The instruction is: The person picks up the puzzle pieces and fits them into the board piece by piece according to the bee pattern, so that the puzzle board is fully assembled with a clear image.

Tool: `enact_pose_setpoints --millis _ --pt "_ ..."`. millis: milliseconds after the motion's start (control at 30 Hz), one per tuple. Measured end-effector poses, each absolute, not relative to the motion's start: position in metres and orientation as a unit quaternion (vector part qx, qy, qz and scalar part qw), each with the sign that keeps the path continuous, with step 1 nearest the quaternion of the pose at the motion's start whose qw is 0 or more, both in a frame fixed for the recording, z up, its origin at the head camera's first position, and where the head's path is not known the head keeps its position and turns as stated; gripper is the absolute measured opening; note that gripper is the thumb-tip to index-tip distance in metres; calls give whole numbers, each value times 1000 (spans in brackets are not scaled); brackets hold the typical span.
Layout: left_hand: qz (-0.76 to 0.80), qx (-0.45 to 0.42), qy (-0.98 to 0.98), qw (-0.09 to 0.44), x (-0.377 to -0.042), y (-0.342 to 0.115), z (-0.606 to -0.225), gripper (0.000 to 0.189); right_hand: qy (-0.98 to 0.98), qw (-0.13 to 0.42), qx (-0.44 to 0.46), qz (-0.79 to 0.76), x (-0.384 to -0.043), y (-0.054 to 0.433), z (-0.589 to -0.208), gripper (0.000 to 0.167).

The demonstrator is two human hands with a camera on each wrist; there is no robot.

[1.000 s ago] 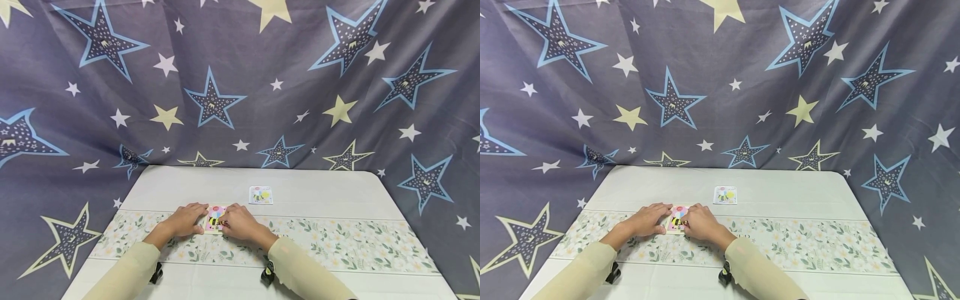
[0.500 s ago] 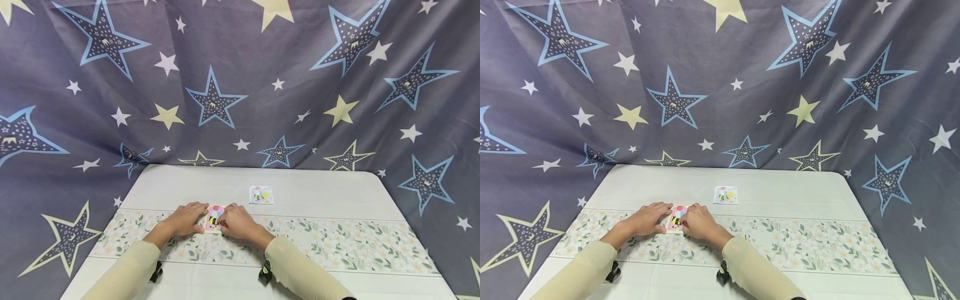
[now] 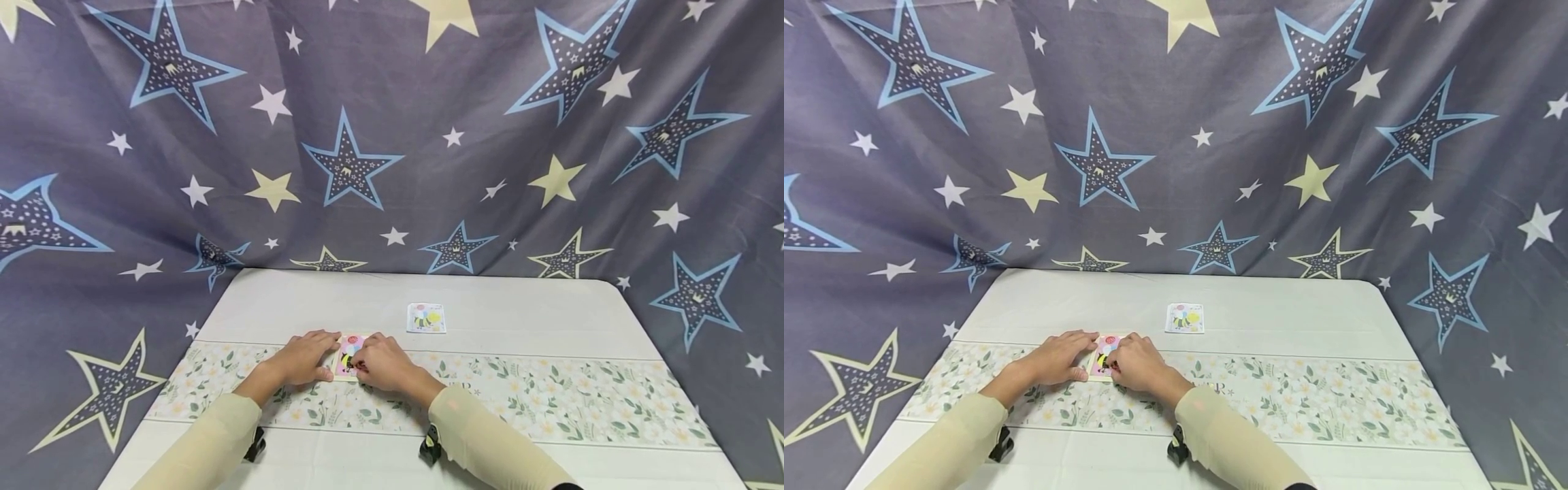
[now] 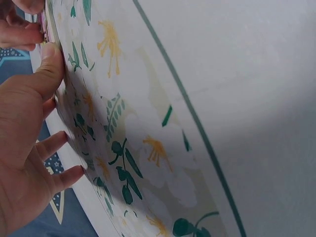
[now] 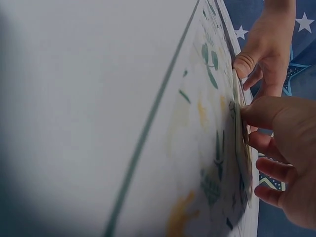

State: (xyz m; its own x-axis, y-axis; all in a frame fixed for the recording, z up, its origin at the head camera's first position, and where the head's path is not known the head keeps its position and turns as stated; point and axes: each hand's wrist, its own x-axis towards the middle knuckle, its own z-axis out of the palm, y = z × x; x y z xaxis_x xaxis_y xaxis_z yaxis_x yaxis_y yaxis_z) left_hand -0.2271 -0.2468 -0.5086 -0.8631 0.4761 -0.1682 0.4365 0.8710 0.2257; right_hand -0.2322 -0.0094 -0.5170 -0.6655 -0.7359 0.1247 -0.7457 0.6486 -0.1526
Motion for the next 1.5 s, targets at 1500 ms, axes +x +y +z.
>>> enact_pose_setpoints --millis 1500 --pt "104 226 962 117 -226 -246 -509 70 -925 -10 352 143 -219 69 -506 24"
